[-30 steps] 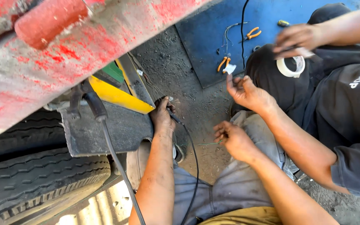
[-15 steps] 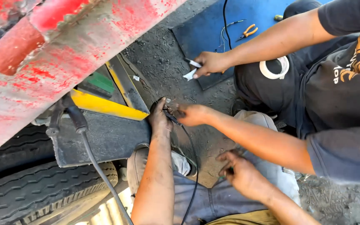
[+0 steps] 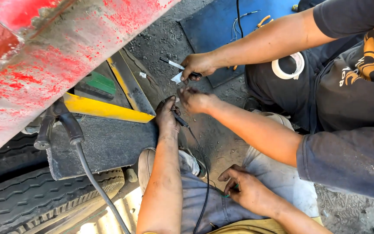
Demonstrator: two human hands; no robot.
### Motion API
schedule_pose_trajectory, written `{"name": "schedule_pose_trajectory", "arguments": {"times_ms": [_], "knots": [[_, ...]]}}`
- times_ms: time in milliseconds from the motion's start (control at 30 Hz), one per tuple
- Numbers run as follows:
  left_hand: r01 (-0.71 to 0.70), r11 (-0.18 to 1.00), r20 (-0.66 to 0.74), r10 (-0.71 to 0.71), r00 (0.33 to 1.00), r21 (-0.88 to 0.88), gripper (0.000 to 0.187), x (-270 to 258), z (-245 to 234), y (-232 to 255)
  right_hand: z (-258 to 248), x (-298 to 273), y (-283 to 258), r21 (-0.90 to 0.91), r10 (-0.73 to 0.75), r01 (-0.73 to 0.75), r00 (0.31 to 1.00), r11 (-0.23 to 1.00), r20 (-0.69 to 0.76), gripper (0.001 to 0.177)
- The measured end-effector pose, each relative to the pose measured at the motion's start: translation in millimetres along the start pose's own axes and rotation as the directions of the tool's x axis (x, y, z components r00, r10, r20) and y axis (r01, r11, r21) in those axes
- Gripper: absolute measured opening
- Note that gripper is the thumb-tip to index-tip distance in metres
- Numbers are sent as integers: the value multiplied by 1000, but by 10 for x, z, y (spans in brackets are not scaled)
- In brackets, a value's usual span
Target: Repairing and connecting electrical wiring on a vehicle using wire strippers and electrical tape.
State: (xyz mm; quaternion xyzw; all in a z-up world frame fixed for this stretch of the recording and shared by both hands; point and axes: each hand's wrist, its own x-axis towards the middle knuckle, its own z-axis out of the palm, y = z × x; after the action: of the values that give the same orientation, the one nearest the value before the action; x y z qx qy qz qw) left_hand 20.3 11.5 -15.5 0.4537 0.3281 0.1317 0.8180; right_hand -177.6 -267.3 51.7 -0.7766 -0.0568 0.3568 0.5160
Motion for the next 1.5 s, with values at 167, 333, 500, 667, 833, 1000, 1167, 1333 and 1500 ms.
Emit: {"name": "schedule_pose_trajectory", "arguments": {"times_ms": [167,333,500,667,833,1000,1167,1333,1500], "knots": [[-50,996,68,45,997,76,18,-155,2,76,28,188,198,174,31,-32,999,984,9,52],[-53,988,27,49,998,146,29,-253,-66,68,-1,198,184,175,39,-40,999,984,9,55],[-136,967,61,125,990,216,35,-135,-188,-73,-2,265,234,351,7,-3,1000,937,-12,50],[-205,967,118,188,975,152,25,-89,-243,-182,-57,402,-343,273,-94,140,980,952,-173,50],[-156,932,-25,173,985,328,24,214,-364,-489,29,1083,-525,442,-255,314,948,840,-190,59],[-138,928,-49,165,985,347,18,191,-372,-480,151,1509,-29,617,-275,311,949,723,-156,55],[-125,917,-20,144,989,379,19,116,-358,-408,198,1650,158,422,-170,236,967,875,-187,38],[-154,923,-27,175,984,354,17,111,-350,-453,262,1793,332,408,-165,231,968,883,-192,38],[-167,920,-21,187,982,355,17,26,-314,-382,295,1741,321,421,-156,227,968,878,-196,37]]}}
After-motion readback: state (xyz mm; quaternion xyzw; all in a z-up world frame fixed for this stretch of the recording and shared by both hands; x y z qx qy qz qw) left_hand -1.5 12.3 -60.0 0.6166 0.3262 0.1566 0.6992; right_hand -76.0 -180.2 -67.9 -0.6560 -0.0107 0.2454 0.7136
